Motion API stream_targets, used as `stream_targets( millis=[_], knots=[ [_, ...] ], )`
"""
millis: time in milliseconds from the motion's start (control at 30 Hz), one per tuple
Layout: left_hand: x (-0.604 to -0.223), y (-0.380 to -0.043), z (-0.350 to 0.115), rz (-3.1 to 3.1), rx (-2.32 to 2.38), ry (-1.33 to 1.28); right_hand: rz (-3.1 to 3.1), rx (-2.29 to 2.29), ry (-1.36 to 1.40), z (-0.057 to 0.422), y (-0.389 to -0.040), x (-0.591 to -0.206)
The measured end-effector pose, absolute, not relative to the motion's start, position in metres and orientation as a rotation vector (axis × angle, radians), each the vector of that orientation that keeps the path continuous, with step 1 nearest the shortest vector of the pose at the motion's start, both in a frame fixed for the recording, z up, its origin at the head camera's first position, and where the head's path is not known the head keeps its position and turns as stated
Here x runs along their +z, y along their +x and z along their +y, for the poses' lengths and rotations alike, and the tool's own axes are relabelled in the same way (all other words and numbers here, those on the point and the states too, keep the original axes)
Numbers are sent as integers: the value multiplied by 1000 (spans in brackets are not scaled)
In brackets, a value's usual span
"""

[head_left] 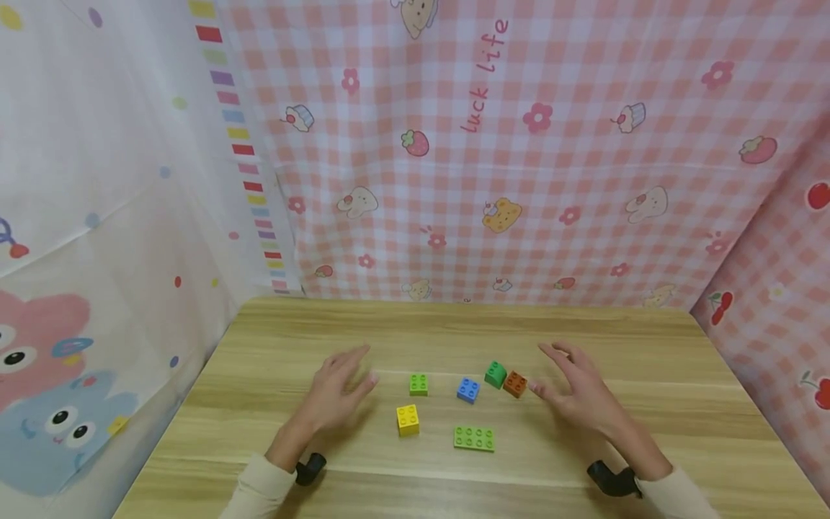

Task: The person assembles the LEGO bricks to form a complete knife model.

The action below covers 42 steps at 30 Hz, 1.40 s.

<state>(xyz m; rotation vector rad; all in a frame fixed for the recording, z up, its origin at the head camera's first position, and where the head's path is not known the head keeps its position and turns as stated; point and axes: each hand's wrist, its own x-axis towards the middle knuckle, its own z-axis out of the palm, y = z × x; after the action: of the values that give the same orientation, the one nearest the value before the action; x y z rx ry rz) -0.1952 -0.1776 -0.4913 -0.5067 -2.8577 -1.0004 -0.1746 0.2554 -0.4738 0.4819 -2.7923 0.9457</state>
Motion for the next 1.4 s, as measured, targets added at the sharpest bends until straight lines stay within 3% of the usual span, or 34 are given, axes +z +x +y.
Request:
stream_targets(
  millis=[700,1400],
  knots=[
    [-509,-185,-154,-3025,-1470,-604,-2822,1522,826,198,-157,-496],
    [-515,-184,-144,-3008,-1697,-698,-2957,1557,769,184,-156,-518]
  ],
)
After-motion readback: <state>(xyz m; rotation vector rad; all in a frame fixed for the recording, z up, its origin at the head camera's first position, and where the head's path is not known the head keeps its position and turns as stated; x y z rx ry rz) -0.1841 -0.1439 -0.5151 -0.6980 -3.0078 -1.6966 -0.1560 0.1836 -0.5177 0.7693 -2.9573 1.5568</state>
